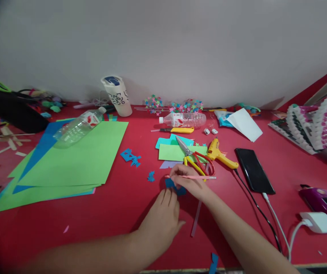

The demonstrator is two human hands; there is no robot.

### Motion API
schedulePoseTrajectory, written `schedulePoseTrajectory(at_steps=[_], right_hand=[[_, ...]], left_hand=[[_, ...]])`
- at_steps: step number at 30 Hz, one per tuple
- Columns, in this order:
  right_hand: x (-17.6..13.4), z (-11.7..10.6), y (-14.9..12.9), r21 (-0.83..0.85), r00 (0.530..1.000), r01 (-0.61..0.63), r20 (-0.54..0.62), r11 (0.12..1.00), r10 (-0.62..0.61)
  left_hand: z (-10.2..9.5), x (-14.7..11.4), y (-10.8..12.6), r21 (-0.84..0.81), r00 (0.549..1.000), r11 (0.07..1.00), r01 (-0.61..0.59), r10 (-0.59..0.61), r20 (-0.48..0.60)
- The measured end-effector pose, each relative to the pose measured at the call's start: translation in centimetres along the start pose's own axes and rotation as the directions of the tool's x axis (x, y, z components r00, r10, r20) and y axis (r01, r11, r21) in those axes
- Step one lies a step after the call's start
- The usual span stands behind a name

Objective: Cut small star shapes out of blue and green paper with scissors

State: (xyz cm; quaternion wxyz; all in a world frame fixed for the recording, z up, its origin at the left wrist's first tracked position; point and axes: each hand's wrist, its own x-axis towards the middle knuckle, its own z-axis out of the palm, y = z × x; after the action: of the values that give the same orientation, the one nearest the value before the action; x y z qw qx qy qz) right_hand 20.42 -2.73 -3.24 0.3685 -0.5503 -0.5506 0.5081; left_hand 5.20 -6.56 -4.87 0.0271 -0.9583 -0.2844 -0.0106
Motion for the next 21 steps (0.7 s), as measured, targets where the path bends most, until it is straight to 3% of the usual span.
schedulePoseTrajectory(at_steps=[5,11,16,21], right_hand=[[-0.3,0.6,1.0,-0.003,0.999,-0.036,-0.019,0.999,0.036],[-0.2,1.2,0.7,-0.043,0.994,-0.067,-0.088,0.997,0.063],[0.1,1.4,0.5,-0.110,0.996,-0.042,-0.082,0.993,0.033],[0.4,1.7,1.1,-0.161,0.982,-0.071,-0.184,0.984,0.041]], left_hand=[[0.7,-0.6,0.4,-0.034,0.999,0.999,0.003,-0.005,-0.049],[0.2,-0.6,0.6,-0.034,0.988,0.991,0.127,-0.130,-0.088],[0.0,-0.6,0.5,-0.007,0.972,0.987,0.158,-0.156,-0.177],[-0.3,-0.6,0.2,0.004,0.973,0.986,0.165,-0.162,-0.162]])
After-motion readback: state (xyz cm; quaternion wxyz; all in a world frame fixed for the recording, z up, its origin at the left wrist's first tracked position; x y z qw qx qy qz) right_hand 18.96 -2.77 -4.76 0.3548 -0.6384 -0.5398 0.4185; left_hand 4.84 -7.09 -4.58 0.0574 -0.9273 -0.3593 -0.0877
